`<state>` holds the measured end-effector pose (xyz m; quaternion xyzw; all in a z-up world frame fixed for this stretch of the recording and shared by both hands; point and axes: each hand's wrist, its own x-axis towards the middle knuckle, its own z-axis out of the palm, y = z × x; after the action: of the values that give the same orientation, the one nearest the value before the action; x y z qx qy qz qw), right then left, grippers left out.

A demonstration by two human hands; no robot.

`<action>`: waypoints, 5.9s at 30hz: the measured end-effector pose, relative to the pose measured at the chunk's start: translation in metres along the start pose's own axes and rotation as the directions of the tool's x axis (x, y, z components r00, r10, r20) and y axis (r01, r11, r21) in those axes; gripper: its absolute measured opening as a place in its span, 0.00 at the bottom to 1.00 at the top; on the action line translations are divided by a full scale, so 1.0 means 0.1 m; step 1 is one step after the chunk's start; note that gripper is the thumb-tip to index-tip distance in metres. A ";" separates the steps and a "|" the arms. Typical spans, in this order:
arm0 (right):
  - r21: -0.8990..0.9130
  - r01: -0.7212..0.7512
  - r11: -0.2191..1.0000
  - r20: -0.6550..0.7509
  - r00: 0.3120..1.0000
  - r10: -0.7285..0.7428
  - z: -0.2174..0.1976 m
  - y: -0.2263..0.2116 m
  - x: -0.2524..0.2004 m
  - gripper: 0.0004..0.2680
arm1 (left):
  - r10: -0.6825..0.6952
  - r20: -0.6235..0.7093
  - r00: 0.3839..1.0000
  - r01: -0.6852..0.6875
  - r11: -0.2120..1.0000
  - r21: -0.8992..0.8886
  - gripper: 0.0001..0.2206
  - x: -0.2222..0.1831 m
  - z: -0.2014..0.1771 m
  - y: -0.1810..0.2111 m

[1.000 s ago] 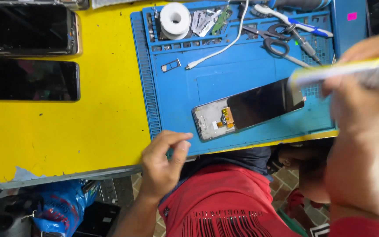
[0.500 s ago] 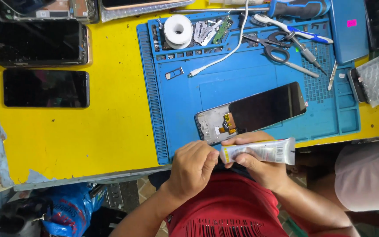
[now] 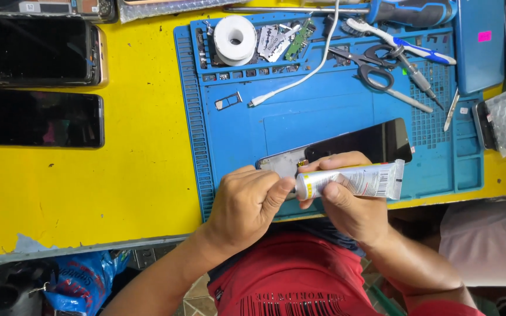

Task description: The person applies adhesive from a tube to the frame of a disassembled smartphone and then presses a new screen onto it. They repeat this process on a second smartphone, applying adhesive and attaching a screen.

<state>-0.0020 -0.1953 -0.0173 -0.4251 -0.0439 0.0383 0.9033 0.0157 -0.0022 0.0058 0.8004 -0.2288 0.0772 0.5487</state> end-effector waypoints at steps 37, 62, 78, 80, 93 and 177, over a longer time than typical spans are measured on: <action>-0.137 -0.026 0.990 0.030 0.999 0.031 -0.11 -0.11 -0.04 0.11 | 0.328 0.150 0.933 -0.360 0.815 0.455 0.06 0.14 -0.32 0.16; -0.795 0.160 0.585 0.157 0.986 -0.058 -0.14 -0.27 -0.06 0.10 | -0.135 0.084 0.987 0.091 0.913 0.398 0.17 -0.28 -0.48 -0.13; -0.866 0.186 0.465 0.262 0.959 0.104 -0.12 -0.23 -0.04 0.17 | -0.089 0.190 0.978 0.018 0.938 0.347 0.16 -0.14 -0.53 -0.24; -0.877 0.096 0.471 0.177 0.976 0.129 -0.15 -0.39 -0.12 0.16 | -0.126 0.136 0.983 0.079 0.948 0.309 0.10 -0.07 -0.51 -0.24; -0.745 0.169 0.646 -0.227 0.846 -0.483 -0.63 -0.13 -0.39 0.14 | -0.229 0.245 0.942 -0.119 0.456 0.882 0.07 0.17 -0.05 0.04; -0.903 0.296 0.311 0.359 0.919 0.166 0.08 -0.14 0.12 0.14 | -0.038 0.260 0.965 -0.077 0.905 0.417 0.19 -0.16 -0.52 -0.38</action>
<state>0.0093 -0.1970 -0.0012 -0.8532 -0.2527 0.0507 0.4534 0.0255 0.0614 -0.0123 0.9011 -0.2850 0.0240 0.3258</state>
